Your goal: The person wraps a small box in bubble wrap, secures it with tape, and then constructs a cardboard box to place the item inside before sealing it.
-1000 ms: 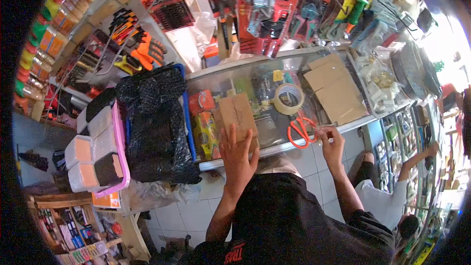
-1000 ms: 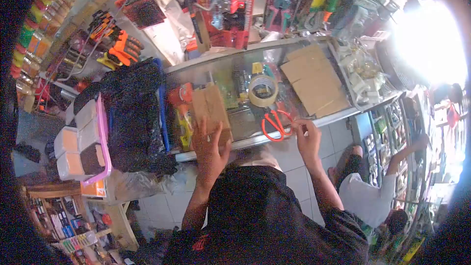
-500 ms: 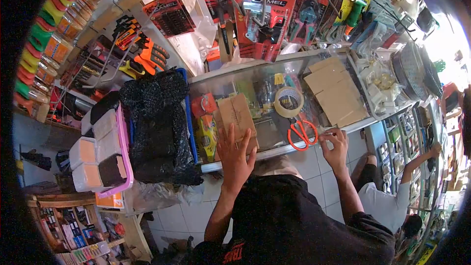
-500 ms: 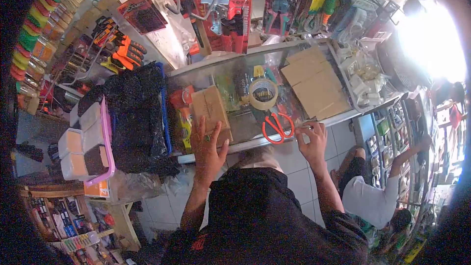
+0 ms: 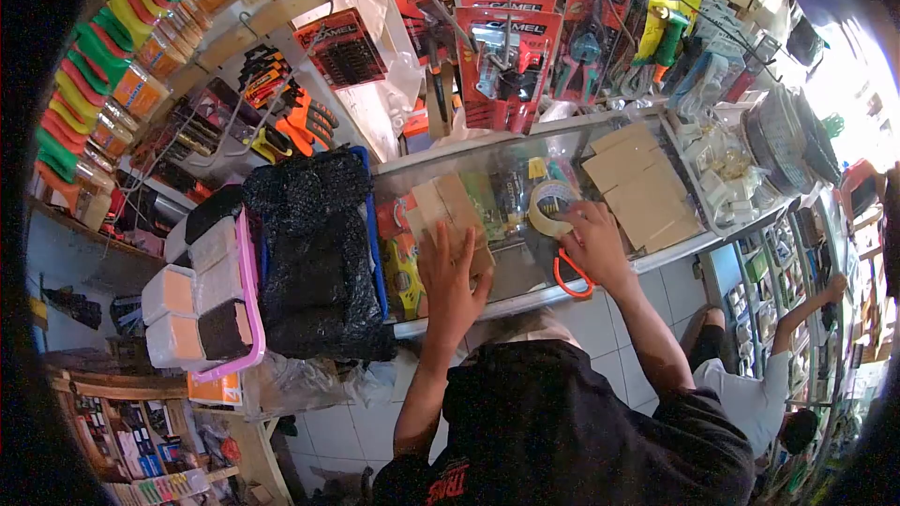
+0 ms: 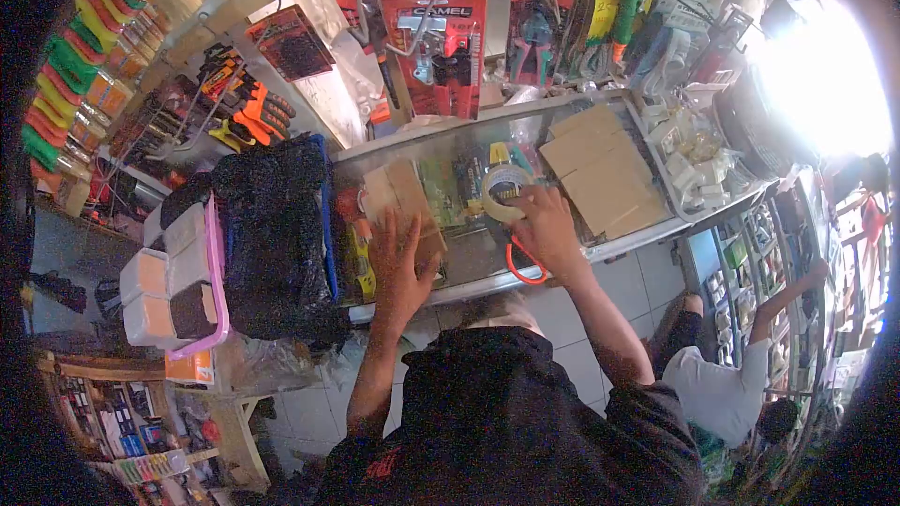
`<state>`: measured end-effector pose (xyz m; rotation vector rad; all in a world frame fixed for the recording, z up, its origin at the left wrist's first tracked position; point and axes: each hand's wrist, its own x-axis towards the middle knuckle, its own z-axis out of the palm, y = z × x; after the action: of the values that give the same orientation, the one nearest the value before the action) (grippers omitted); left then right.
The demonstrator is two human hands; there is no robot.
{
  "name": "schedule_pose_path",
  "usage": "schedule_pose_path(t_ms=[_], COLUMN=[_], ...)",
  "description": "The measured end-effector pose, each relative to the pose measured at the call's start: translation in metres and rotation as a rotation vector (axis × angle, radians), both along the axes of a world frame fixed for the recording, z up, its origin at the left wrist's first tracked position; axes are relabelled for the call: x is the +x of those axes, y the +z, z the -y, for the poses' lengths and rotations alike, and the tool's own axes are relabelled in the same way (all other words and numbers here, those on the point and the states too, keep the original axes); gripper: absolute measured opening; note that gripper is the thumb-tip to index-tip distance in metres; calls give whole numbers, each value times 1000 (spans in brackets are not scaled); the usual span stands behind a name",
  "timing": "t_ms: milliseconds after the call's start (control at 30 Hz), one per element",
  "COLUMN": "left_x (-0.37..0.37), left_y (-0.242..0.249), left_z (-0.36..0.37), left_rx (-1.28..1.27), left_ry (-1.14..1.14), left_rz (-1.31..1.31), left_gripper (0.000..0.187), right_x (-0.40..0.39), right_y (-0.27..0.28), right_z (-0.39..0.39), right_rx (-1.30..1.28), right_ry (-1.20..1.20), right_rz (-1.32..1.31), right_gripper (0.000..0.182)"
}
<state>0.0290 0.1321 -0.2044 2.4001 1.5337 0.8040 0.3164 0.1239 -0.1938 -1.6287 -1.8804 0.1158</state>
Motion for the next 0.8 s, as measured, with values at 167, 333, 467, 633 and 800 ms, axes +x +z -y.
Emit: schedule_pose_path(t_ms=[167, 333, 467, 633, 800], left_x=[-11, -12, -3, 9, -6], left_y=[17, 50, 71, 95, 112], left_z=[7, 24, 25, 33, 41], left_rx=[209, 134, -27, -126, -170], left_ry=[-70, -171, -287, -338, -272], left_rz=[190, 527, 869, 1120, 1317], left_gripper=[56, 43, 58, 76, 57], right_x=[13, 1, -22, -52, -57], right_y=[-14, -3, 15, 47, 70], right_z=[-19, 5, 17, 8, 11], right_rx=[-51, -343, -466, -303, -217], right_ry=[144, 376, 665, 952, 959], right_rz=[-299, -1135, -1374, -1331, -1131], right_gripper=[26, 23, 23, 22, 14])
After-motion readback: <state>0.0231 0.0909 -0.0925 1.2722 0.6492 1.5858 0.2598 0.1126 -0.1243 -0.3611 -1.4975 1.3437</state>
